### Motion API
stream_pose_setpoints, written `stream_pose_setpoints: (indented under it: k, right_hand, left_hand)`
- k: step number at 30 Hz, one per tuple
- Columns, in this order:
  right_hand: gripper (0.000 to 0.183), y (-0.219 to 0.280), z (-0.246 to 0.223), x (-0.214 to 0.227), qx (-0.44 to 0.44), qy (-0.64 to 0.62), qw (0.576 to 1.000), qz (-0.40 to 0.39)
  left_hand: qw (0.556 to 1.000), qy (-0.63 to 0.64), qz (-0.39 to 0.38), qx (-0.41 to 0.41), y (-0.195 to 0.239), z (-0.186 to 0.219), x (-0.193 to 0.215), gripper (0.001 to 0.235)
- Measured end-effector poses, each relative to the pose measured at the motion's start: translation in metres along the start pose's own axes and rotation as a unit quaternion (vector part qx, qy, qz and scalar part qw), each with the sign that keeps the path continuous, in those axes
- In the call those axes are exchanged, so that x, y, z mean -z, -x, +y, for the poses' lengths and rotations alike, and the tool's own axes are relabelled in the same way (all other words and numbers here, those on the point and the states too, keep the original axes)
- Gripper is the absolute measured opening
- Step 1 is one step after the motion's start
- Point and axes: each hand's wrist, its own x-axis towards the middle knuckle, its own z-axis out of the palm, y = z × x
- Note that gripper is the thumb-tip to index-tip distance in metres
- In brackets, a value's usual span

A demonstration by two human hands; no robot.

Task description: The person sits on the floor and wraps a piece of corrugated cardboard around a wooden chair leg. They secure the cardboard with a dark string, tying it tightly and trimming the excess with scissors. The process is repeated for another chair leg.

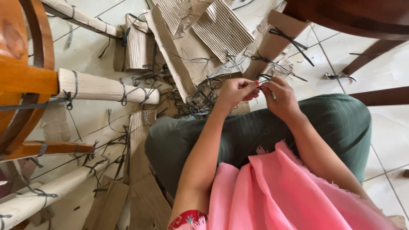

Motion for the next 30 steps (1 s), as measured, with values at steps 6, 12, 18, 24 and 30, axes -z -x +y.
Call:
stream_pose_setpoints:
  k: [6,12,18,24,30]
  right_hand:
    - [0.013,0.002,0.017,-0.002,-0.012,0.018,0.999,0.024]
    - [0.014,0.005,0.029,-0.007,-0.029,0.001,0.999,0.045]
    - [0.014,0.004,0.036,-0.005,-0.042,-0.018,0.997,0.055]
    - [0.015,0.002,0.032,-0.004,-0.069,0.004,0.995,0.068]
    - [0.017,0.003,0.037,-0.013,-0.105,0.019,0.991,0.087]
  left_hand:
    - [0.997,-0.049,0.027,-0.053,-0.004,-0.006,0.0,0.022]
    - [0.988,-0.138,-0.002,-0.069,0.0,0.0,0.007,0.02]
    - [0.991,-0.113,-0.004,-0.068,0.002,0.002,0.007,0.023]
    - [0.992,-0.071,-0.018,-0.105,-0.011,-0.017,0.008,0.042]
    - [0.987,-0.022,-0.076,-0.142,-0.012,-0.019,0.003,0.04]
